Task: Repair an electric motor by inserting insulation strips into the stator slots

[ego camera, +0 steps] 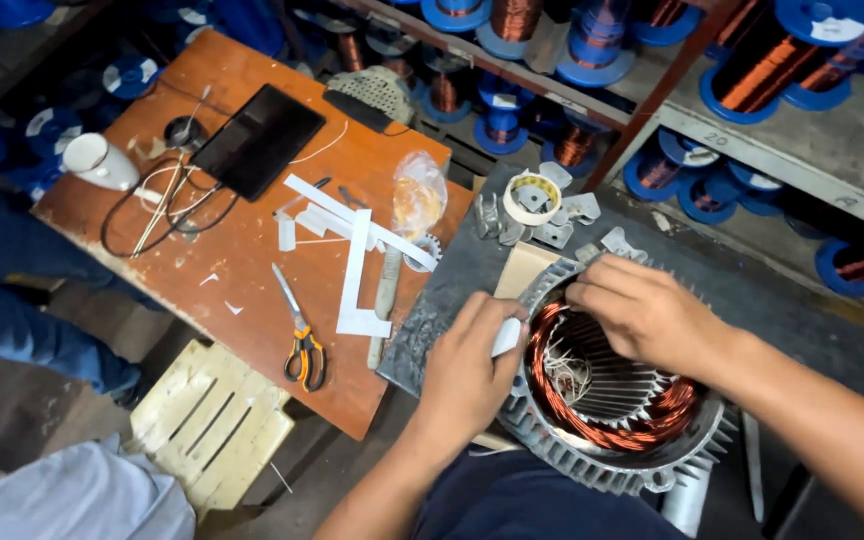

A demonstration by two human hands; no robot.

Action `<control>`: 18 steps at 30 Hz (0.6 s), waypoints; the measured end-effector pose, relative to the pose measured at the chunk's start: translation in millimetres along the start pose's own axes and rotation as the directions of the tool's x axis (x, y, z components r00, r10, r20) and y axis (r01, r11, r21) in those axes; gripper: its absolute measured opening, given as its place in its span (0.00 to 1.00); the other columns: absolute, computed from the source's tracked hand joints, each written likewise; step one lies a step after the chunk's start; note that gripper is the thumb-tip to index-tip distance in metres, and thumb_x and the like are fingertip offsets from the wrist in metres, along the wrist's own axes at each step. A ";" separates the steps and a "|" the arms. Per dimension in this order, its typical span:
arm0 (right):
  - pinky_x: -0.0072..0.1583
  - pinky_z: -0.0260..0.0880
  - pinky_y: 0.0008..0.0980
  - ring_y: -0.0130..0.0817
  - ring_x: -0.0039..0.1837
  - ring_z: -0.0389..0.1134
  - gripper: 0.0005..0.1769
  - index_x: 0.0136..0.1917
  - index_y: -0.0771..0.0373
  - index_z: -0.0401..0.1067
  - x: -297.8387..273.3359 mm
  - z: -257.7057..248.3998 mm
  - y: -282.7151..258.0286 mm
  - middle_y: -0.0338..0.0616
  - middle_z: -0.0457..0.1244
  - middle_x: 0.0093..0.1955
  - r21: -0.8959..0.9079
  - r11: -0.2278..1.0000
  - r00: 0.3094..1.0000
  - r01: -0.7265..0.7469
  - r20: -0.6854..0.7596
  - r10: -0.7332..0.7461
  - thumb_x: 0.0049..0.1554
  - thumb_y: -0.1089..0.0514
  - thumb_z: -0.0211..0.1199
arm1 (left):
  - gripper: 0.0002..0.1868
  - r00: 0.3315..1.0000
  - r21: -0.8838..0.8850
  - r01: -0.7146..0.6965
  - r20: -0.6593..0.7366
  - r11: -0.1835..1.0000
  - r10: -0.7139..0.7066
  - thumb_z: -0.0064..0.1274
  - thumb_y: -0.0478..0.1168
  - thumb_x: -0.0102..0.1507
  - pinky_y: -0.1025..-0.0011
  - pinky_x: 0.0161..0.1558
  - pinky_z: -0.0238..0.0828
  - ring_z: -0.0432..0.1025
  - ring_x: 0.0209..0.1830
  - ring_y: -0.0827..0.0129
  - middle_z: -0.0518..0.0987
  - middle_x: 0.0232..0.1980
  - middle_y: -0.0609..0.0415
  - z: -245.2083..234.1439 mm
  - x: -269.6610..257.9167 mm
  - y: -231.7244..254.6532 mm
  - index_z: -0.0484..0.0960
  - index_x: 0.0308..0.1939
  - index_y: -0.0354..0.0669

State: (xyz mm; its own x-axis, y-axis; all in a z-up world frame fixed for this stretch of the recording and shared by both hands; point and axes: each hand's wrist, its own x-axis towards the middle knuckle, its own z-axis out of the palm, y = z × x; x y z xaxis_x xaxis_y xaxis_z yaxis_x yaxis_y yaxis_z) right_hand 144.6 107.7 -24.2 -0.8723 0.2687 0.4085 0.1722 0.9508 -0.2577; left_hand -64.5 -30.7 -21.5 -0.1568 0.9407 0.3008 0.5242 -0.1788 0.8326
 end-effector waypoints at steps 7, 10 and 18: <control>0.47 0.74 0.45 0.50 0.46 0.67 0.11 0.45 0.64 0.73 11.8 -4.0 5.3 0.49 0.63 0.42 0.114 0.987 0.993 0.111 0.027 -0.115 0.54 0.68 0.50 | 0.12 1.000 0.230 -0.001 0.026 0.973 -0.005 0.52 0.37 0.61 0.43 0.31 0.72 0.74 0.33 0.35 0.74 0.41 0.50 -10.9 -2.3 31.9 0.75 0.49 0.52; 0.47 0.73 0.46 0.49 0.47 0.68 0.04 0.41 0.61 0.69 12.1 -18.5 7.9 0.46 0.62 0.40 0.030 0.995 0.992 0.100 0.079 -0.102 0.51 0.65 0.56 | 0.16 0.994 0.412 -0.086 0.094 0.907 0.052 0.53 0.35 0.59 0.47 0.33 0.76 0.77 0.35 0.43 0.73 0.42 0.55 -3.6 6.3 40.2 0.77 0.50 0.53; 0.48 0.73 0.43 0.46 0.50 0.70 0.14 0.46 0.57 0.68 -5.8 -9.2 23.0 0.42 0.63 0.43 -0.169 0.986 0.996 0.006 0.086 0.008 0.46 0.58 0.66 | 0.09 0.908 0.792 -0.364 0.186 0.490 0.375 0.49 0.38 0.58 0.61 0.26 0.75 0.78 0.33 0.59 0.77 0.37 0.58 38.9 30.1 22.9 0.78 0.41 0.56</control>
State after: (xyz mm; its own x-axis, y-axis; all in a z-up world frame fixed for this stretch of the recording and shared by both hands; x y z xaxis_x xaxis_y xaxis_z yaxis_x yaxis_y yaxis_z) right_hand 157.8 129.5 -24.4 -0.9068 0.2623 0.3300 0.2415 0.9649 -0.1032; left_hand -24.6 4.7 -11.5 0.2096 0.8407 0.4993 0.9769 -0.2020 -0.0701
